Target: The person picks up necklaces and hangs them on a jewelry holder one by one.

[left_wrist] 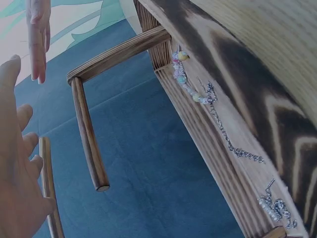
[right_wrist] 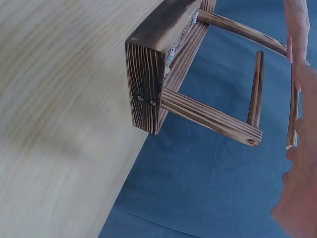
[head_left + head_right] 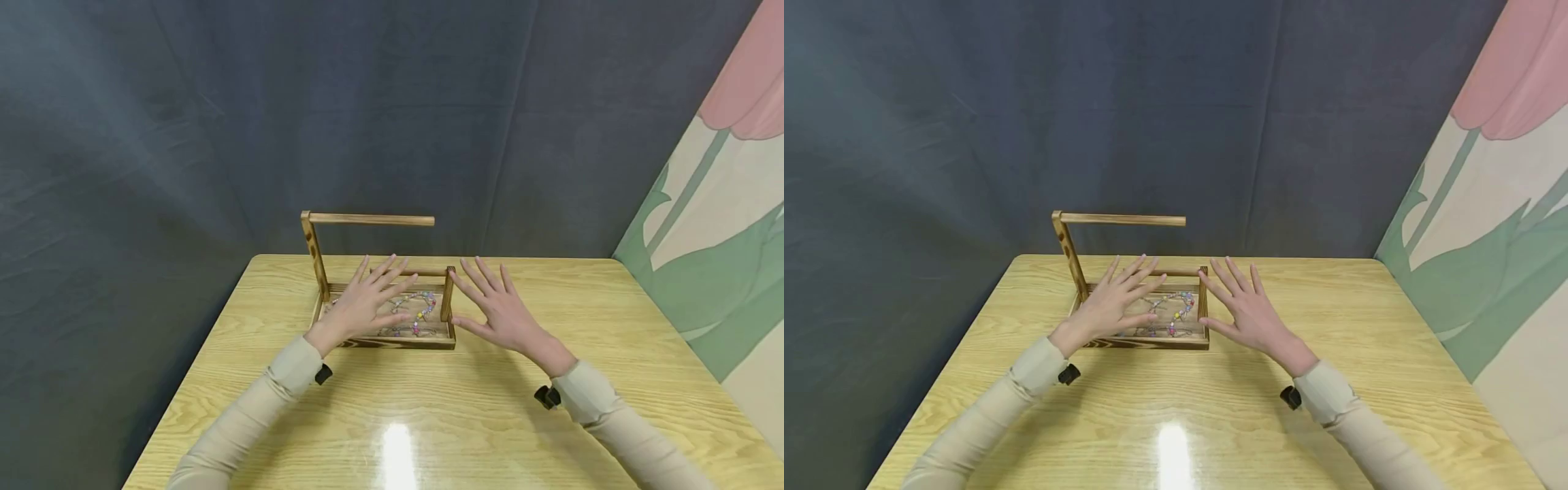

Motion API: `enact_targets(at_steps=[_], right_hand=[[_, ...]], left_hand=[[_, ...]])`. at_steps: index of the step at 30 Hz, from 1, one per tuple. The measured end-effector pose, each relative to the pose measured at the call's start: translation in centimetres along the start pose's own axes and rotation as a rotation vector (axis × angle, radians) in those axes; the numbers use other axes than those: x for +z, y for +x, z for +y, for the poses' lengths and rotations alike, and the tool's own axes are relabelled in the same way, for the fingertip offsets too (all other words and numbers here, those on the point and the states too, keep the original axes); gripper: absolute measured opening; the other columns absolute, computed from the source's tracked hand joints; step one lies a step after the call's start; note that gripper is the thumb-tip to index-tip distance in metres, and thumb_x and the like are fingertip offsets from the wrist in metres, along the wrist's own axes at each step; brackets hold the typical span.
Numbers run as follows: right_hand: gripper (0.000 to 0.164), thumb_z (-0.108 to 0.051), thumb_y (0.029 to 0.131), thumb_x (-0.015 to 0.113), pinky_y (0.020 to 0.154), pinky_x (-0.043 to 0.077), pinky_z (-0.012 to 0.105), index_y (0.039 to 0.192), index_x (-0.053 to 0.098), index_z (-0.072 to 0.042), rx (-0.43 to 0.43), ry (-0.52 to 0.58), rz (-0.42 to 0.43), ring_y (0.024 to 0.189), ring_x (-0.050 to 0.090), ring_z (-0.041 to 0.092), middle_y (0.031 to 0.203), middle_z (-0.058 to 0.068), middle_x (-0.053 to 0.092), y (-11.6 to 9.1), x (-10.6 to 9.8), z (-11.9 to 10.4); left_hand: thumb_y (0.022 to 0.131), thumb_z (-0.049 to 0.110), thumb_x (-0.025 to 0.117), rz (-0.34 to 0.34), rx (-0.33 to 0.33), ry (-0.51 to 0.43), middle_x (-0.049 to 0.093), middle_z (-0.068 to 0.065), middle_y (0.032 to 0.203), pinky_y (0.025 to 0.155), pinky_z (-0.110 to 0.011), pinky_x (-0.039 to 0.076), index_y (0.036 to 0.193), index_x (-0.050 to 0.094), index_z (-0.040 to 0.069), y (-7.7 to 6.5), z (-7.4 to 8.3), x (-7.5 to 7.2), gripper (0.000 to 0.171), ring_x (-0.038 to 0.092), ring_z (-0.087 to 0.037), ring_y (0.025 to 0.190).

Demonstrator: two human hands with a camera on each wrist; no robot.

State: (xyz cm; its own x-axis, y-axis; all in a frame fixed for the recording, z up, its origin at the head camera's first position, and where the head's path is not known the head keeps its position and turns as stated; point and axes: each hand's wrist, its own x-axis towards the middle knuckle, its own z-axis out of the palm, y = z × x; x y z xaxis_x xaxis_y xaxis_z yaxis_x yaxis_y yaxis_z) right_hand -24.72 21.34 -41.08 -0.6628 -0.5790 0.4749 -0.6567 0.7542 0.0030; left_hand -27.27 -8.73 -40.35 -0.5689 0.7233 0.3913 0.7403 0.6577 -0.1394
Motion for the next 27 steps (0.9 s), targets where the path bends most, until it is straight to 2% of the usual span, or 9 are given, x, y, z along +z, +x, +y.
enact_targets(at_steps=[2, 8, 11, 14, 19, 24, 27], right_hand=[[0.078, -0.059, 0.085, 0.053, 0.110, -0.002, 0.060, 0.146, 0.030, -0.017, 0.003, 0.008, -0.003, 0.143, 0.005, 0.031, 0.153, 0.013, 0.020, -0.1, 0.2, 0.0], [0.077, -0.055, 0.086, 0.055, 0.111, -0.003, 0.060, 0.147, 0.027, -0.018, 0.018, 0.020, -0.038, 0.143, 0.003, 0.030, 0.156, 0.006, 0.010, -0.5, 1.1, 0.0], [0.076, -0.054, 0.086, 0.055, 0.111, -0.003, 0.060, 0.148, 0.026, -0.019, 0.024, 0.035, -0.042, 0.143, 0.004, 0.030, 0.156, 0.007, 0.011, -0.7, 1.4, -0.2], [0.076, -0.053, 0.087, 0.055, 0.111, -0.004, 0.059, 0.148, 0.025, -0.020, 0.032, 0.050, -0.044, 0.143, 0.004, 0.029, 0.155, 0.008, 0.012, -1.0, 1.6, -0.4], [0.075, -0.052, 0.088, 0.054, 0.111, -0.003, 0.060, 0.148, 0.025, -0.019, 0.053, 0.081, -0.066, 0.143, 0.002, 0.028, 0.156, 0.006, 0.008, -1.4, 2.1, -0.8], [0.073, -0.049, 0.089, 0.055, 0.110, -0.003, 0.061, 0.148, 0.026, -0.018, 0.068, 0.112, -0.083, 0.143, 0.001, 0.028, 0.156, 0.005, 0.006, -1.7, 2.4, -1.2], [0.072, -0.048, 0.089, 0.055, 0.110, -0.001, 0.062, 0.147, 0.027, -0.017, 0.061, 0.121, -0.077, 0.143, 0.003, 0.030, 0.156, 0.007, 0.009, -1.8, 2.6, -1.4]], left_hand=[[0.088, 0.063, 0.044, 0.000, -0.005, -0.009, 0.002, 0.003, 0.157, 0.113, -0.054, 0.000, 0.149, 0.018, 0.030, -0.1, 0.0, 0.2, 0.074, 0.003, -0.020, 0.144], [0.089, 0.060, 0.043, 0.006, -0.011, -0.042, 0.009, 0.002, 0.157, 0.114, -0.052, 0.000, 0.149, 0.013, 0.032, -0.5, 0.1, 0.8, 0.073, 0.008, -0.020, 0.144], [0.090, 0.059, 0.043, -0.002, -0.017, -0.074, 0.009, 0.003, 0.157, 0.115, -0.051, 0.001, 0.149, 0.012, 0.031, -0.7, 0.3, 1.1, 0.072, 0.006, -0.018, 0.144], [0.090, 0.054, 0.049, -0.003, -0.021, -0.111, 0.006, 0.005, 0.157, 0.115, -0.050, 0.000, 0.149, 0.015, 0.029, -0.7, 0.5, 1.4, 0.073, 0.007, -0.018, 0.144], [0.092, 0.057, 0.043, 0.004, -0.011, -0.094, 0.001, 0.007, 0.156, 0.115, -0.047, -0.003, 0.150, 0.014, 0.028, -0.9, 0.6, 1.7, 0.070, 0.010, -0.018, 0.143], [0.093, 0.061, 0.030, -0.001, -0.006, -0.093, 0.004, 0.005, 0.156, 0.116, -0.045, -0.003, 0.149, 0.007, 0.031, -1.1, 0.6, 1.9, 0.068, 0.009, -0.017, 0.143], [0.094, 0.061, 0.027, 0.004, -0.013, -0.109, 0.005, 0.003, 0.156, 0.116, -0.046, 0.000, 0.149, 0.008, 0.030, -1.2, 0.7, 2.1, 0.066, 0.012, -0.019, 0.143]])
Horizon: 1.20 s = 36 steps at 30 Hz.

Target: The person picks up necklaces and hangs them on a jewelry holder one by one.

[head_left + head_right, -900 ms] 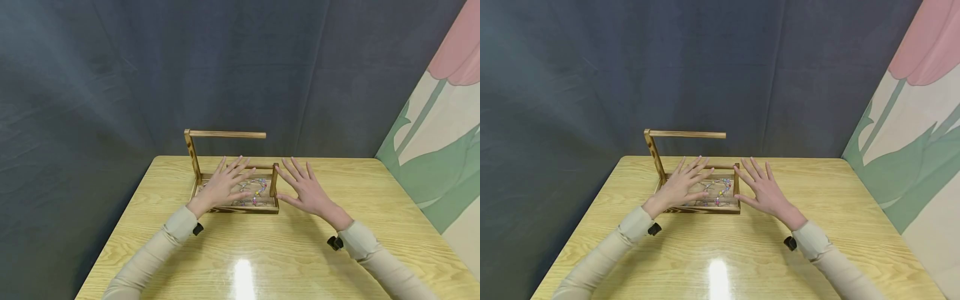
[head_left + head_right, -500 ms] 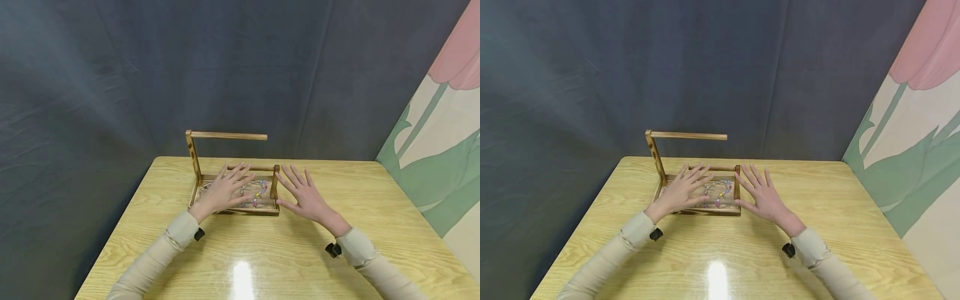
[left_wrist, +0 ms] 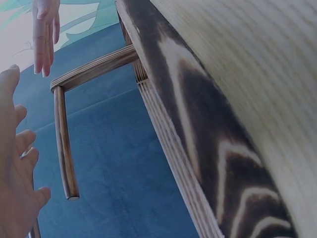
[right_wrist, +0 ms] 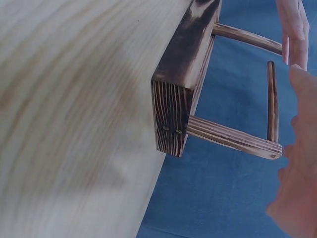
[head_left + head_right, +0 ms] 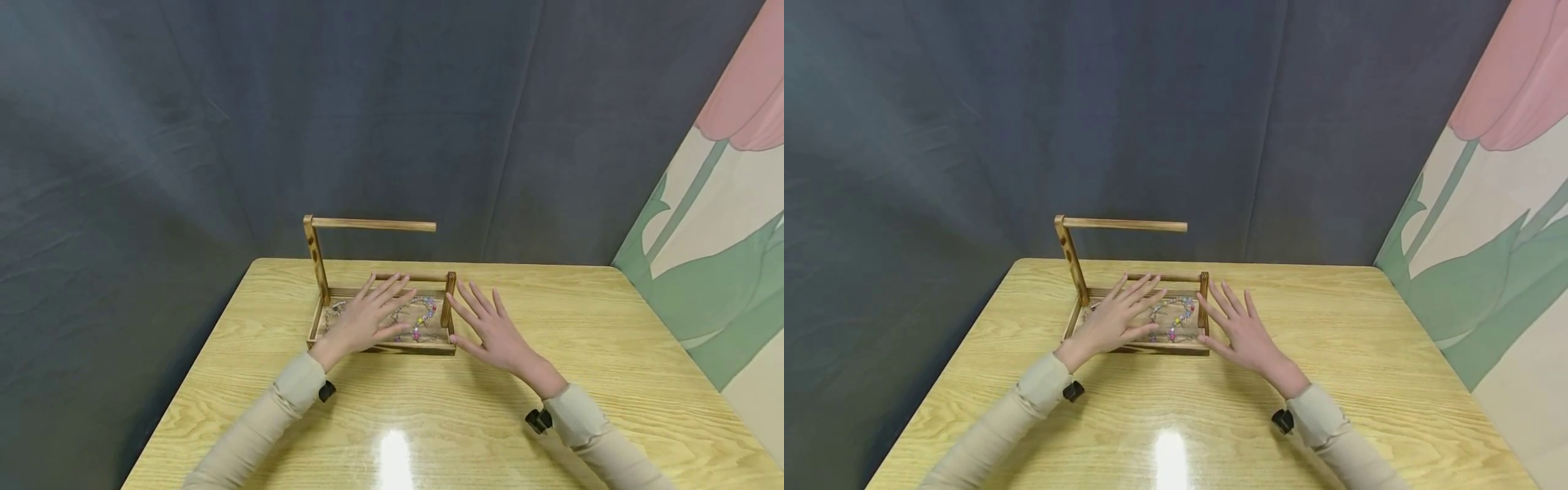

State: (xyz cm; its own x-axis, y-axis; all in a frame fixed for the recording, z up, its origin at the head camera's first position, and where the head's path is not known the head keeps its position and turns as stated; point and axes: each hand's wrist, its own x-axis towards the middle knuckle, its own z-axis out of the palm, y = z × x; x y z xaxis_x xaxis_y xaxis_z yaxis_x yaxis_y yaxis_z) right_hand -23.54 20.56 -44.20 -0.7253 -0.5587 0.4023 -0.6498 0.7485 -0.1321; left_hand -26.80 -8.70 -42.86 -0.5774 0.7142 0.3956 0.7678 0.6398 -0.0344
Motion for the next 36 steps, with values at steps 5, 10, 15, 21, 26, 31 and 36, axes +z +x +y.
enact_targets(at_steps=[5, 10, 15, 21, 26, 31, 36], right_hand=[[0.072, -0.046, 0.090, 0.055, 0.110, 0.000, 0.061, 0.148, 0.025, -0.018, -0.003, 0.011, -0.001, 0.143, 0.004, 0.030, 0.155, 0.011, 0.012, -0.4, 0.5, -0.1], [0.071, -0.045, 0.090, 0.056, 0.110, -0.001, 0.060, 0.148, 0.025, -0.018, 0.008, 0.030, -0.011, 0.143, 0.004, 0.030, 0.156, 0.008, 0.010, -0.7, 0.8, -0.3], [0.071, -0.045, 0.090, 0.055, 0.110, 0.001, 0.061, 0.148, 0.026, -0.016, 0.015, 0.032, -0.030, 0.142, 0.004, 0.032, 0.156, 0.008, 0.010, -1.0, 1.2, -0.6], [0.071, -0.044, 0.090, 0.055, 0.109, 0.001, 0.062, 0.148, 0.025, -0.016, 0.024, 0.054, -0.041, 0.143, 0.003, 0.030, 0.155, 0.008, 0.012, -1.3, 1.7, -0.8], [0.070, -0.043, 0.091, 0.054, 0.110, 0.001, 0.062, 0.149, 0.022, -0.019, 0.035, 0.075, -0.059, 0.143, 0.001, 0.028, 0.155, 0.012, 0.015, -1.4, 2.0, -0.9], [0.070, -0.044, 0.092, 0.052, 0.109, 0.003, 0.063, 0.149, 0.018, -0.023, 0.049, 0.103, -0.082, 0.143, 0.002, 0.029, 0.154, 0.013, 0.015, -1.4, 2.5, -1.1], [0.070, -0.045, 0.093, 0.051, 0.109, 0.004, 0.063, 0.149, 0.016, -0.025, 0.055, 0.121, -0.105, 0.142, 0.006, 0.032, 0.155, 0.010, 0.014, -1.3, 3.0, -1.5]], left_hand=[[0.095, 0.060, 0.025, 0.008, -0.021, -0.033, 0.014, -0.002, 0.156, 0.115, -0.049, 0.007, 0.149, 0.018, 0.026, -0.2, 0.2, 0.6, 0.064, 0.013, -0.019, 0.143], [0.095, 0.059, 0.025, 0.009, -0.042, -0.080, 0.016, -0.001, 0.155, 0.116, -0.047, 0.007, 0.149, 0.017, 0.027, -0.4, 0.4, 1.2, 0.063, 0.013, -0.018, 0.143], [0.095, 0.057, 0.028, 0.010, -0.057, -0.113, 0.015, 0.001, 0.155, 0.115, -0.045, 0.012, 0.149, 0.017, 0.026, -0.5, 0.5, 1.6, 0.063, 0.019, -0.021, 0.141], [0.096, 0.052, 0.036, 0.024, -0.050, -0.139, 0.023, -0.006, 0.153, 0.114, -0.045, 0.018, 0.147, 0.027, 0.018, -0.7, 0.5, 2.2, 0.062, 0.024, -0.023, 0.140], [0.095, 0.049, 0.042, 0.032, -0.060, -0.158, 0.028, -0.006, 0.151, 0.112, -0.045, 0.021, 0.145, 0.032, 0.016, -0.8, 0.5, 2.8, 0.061, 0.028, -0.023, 0.138], [0.095, 0.047, 0.044, 0.014, -0.092, -0.198, 0.030, -0.006, 0.150, 0.110, -0.049, 0.026, 0.145, 0.032, 0.018, -0.8, 0.5, 3.1, 0.059, 0.031, -0.025, 0.136], [0.095, 0.047, 0.045, -0.017, -0.144, -0.261, 0.031, -0.004, 0.150, 0.108, -0.052, 0.027, 0.144, 0.035, 0.019, -0.8, 0.5, 3.5, 0.058, 0.034, -0.026, 0.135]])
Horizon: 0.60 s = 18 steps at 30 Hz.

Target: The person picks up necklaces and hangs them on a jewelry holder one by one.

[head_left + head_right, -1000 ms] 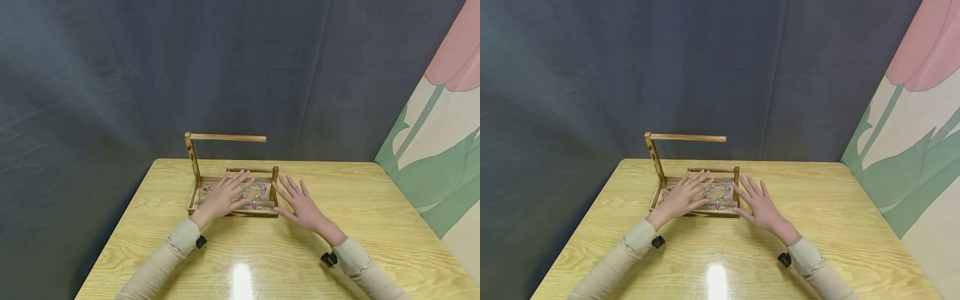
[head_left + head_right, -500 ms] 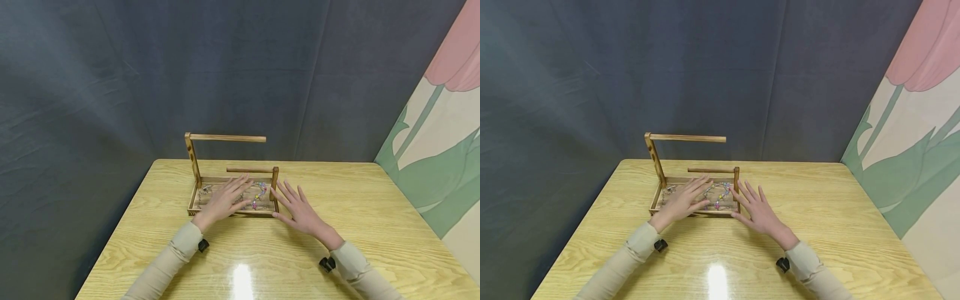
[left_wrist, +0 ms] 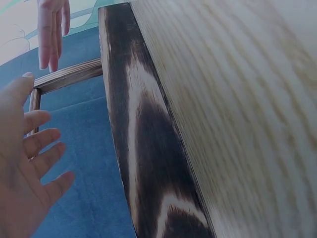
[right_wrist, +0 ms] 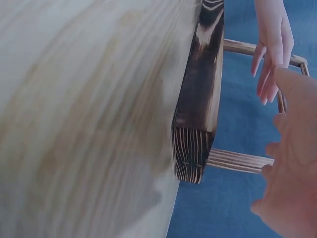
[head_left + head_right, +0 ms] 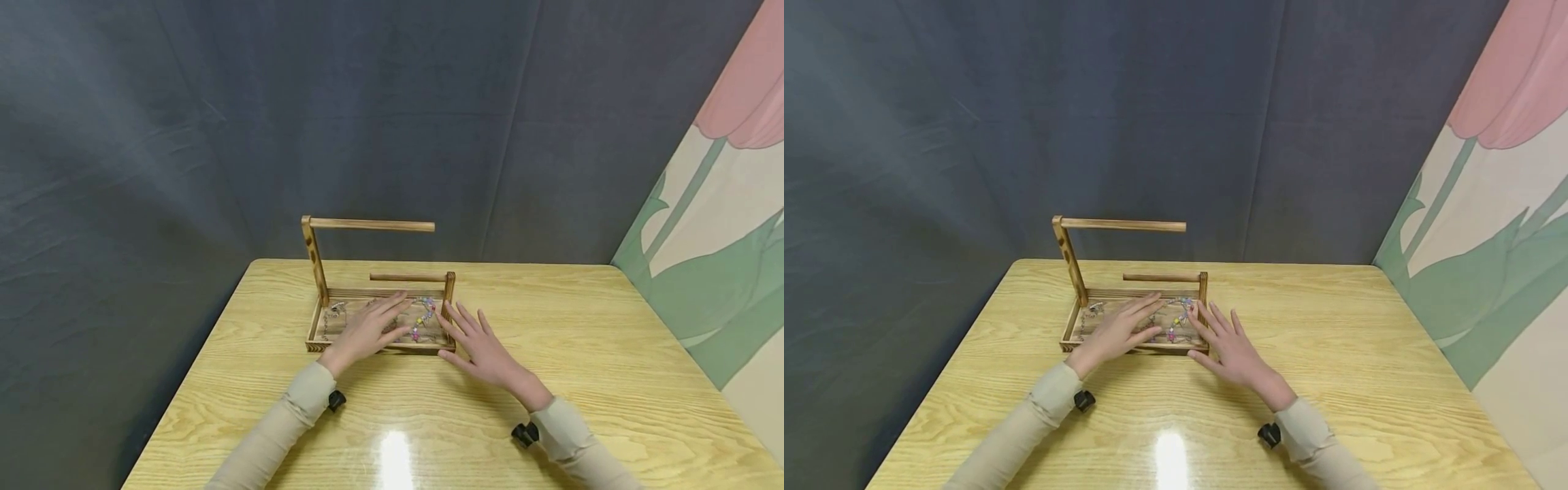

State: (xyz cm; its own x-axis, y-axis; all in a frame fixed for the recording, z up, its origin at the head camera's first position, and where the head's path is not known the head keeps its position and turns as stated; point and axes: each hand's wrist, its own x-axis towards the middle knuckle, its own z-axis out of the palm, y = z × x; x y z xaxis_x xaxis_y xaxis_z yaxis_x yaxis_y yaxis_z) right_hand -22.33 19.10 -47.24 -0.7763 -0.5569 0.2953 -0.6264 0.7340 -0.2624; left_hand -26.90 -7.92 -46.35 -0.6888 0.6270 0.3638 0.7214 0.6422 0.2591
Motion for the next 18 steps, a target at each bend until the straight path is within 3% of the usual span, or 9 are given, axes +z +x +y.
enact_targets(at_steps=[10, 18], right_hand=[[0.067, -0.043, 0.095, 0.048, 0.109, 0.004, 0.063, 0.149, 0.016, -0.021, 0.022, 0.059, -0.071, 0.142, 0.006, 0.034, 0.155, 0.010, 0.011, -0.1, 0.1, -0.6], [0.067, -0.043, 0.095, 0.047, 0.107, 0.008, 0.066, 0.149, 0.015, -0.021, 0.013, 0.103, -0.113, 0.141, 0.007, 0.038, 0.155, 0.012, 0.011, -0.4, 0.9, -0.4]], left_hand=[[0.095, 0.044, 0.047, -0.028, -0.058, -0.049, 0.045, -0.008, 0.141, 0.103, -0.057, 0.031, 0.140, 0.042, 0.017, 0.3, -0.3, 0.9, 0.053, 0.044, -0.034, 0.126], [0.095, 0.040, 0.050, -0.037, -0.093, -0.045, 0.050, -0.008, 0.136, 0.102, -0.055, 0.035, 0.134, 0.049, 0.013, 0.5, -0.1, 1.5, 0.048, 0.047, -0.029, 0.124]])
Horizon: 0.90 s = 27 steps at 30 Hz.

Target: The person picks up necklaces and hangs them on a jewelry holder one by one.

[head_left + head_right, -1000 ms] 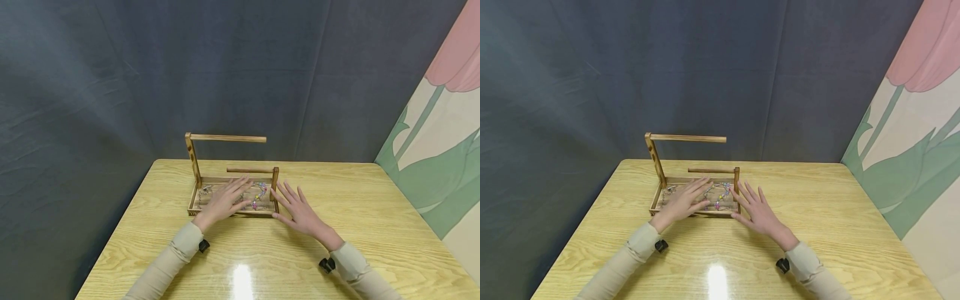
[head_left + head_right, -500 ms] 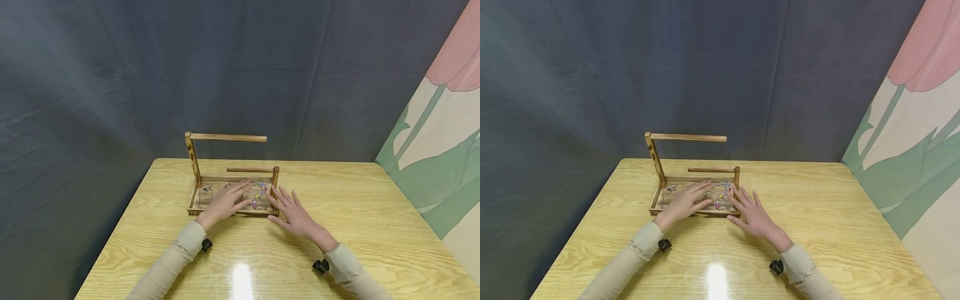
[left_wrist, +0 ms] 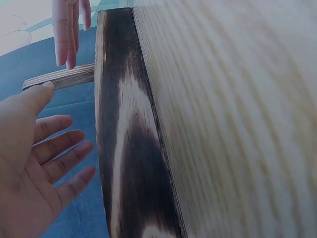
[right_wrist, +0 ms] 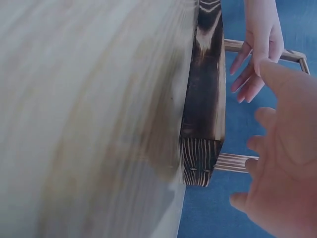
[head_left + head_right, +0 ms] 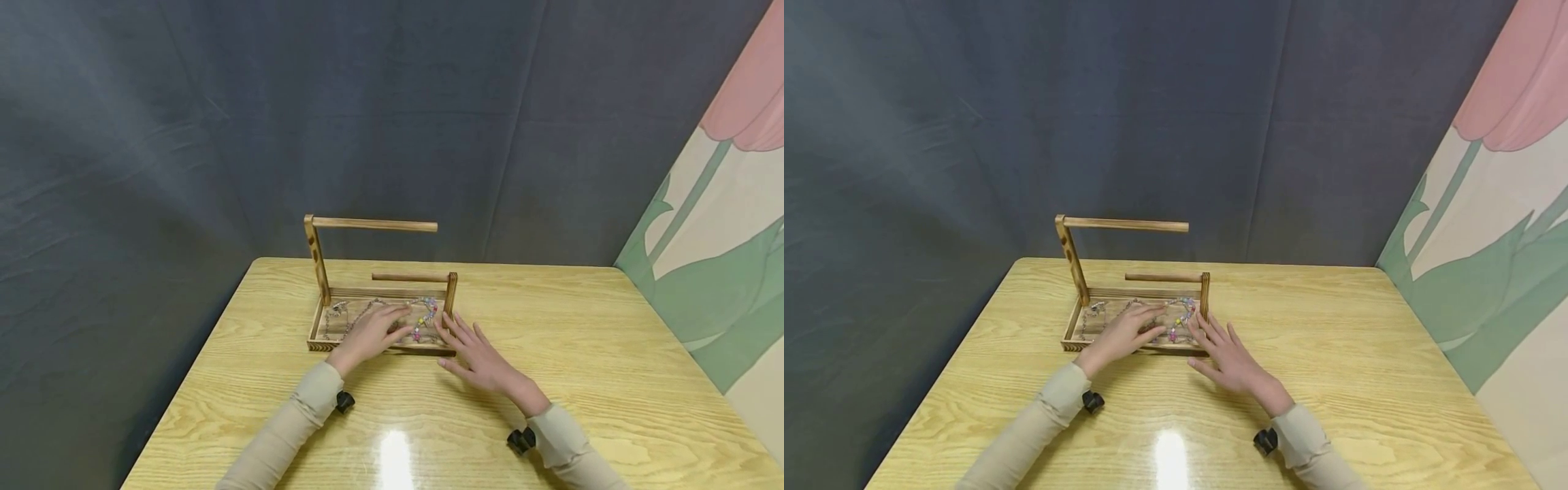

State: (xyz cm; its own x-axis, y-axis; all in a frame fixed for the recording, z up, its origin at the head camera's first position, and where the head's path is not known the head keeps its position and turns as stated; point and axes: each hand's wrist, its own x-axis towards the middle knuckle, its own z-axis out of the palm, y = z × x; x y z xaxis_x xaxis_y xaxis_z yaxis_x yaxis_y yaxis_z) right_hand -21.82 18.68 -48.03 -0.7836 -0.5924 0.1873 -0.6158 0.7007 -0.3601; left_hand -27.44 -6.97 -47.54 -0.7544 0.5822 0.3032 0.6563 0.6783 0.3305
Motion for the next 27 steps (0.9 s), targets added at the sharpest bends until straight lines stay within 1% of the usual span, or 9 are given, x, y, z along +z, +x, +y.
enact_targets(at_steps=[5, 9, 15, 21, 27], right_hand=[[0.065, -0.043, 0.096, 0.044, 0.107, 0.009, 0.065, 0.150, 0.013, -0.022, 0.001, 0.046, -0.027, 0.141, 0.007, 0.037, 0.155, 0.013, 0.009, -0.2, 0.3, 0.1], [0.064, -0.043, 0.097, 0.043, 0.108, 0.010, 0.064, 0.149, 0.016, -0.018, 0.011, 0.079, -0.063, 0.142, 0.007, 0.034, 0.155, 0.013, 0.010, -0.3, 0.1, 0.1], [0.063, -0.044, 0.098, 0.040, 0.108, 0.010, 0.063, 0.148, 0.020, -0.013, 0.036, 0.116, -0.128, 0.142, 0.005, 0.034, 0.155, 0.014, 0.007, -0.2, -0.1, 0.0], [0.062, -0.046, 0.098, 0.038, 0.109, 0.009, 0.062, 0.148, 0.024, -0.013, 0.051, 0.160, -0.160, 0.142, 0.004, 0.034, 0.155, 0.014, 0.008, -0.1, -0.2, 0.0], [0.061, -0.045, 0.098, 0.038, 0.110, 0.009, 0.061, 0.147, 0.024, -0.013, 0.055, 0.173, -0.157, 0.142, 0.002, 0.033, 0.155, 0.014, 0.008, -0.2, 0.0, 0.1]], left_hand=[[0.095, 0.041, 0.049, -0.018, -0.026, -0.016, 0.051, -0.009, 0.136, 0.103, -0.055, 0.033, 0.134, 0.050, 0.012, 0.2, 0.0, 0.3, 0.049, 0.047, -0.027, 0.124], [0.095, 0.041, 0.049, -0.044, -0.055, -0.047, 0.049, -0.010, 0.137, 0.104, -0.052, 0.034, 0.134, 0.049, 0.012, 0.4, 0.1, 0.5, 0.049, 0.046, -0.027, 0.126], [0.095, 0.040, 0.049, -0.094, -0.095, -0.071, 0.048, -0.010, 0.138, 0.105, -0.047, 0.035, 0.134, 0.050, 0.012, 0.9, 0.1, 0.7, 0.048, 0.044, -0.028, 0.127], [0.095, 0.038, 0.049, -0.108, -0.097, -0.098, 0.049, -0.011, 0.137, 0.106, -0.045, 0.034, 0.134, 0.050, 0.010, 1.4, 0.1, 0.7, 0.048, 0.044, -0.027, 0.128], [0.095, 0.036, 0.051, -0.111, -0.089, -0.118, 0.051, -0.012, 0.135, 0.106, -0.043, 0.035, 0.132, 0.052, 0.008, 1.8, 0.1, 0.8, 0.046, 0.045, -0.027, 0.127]])
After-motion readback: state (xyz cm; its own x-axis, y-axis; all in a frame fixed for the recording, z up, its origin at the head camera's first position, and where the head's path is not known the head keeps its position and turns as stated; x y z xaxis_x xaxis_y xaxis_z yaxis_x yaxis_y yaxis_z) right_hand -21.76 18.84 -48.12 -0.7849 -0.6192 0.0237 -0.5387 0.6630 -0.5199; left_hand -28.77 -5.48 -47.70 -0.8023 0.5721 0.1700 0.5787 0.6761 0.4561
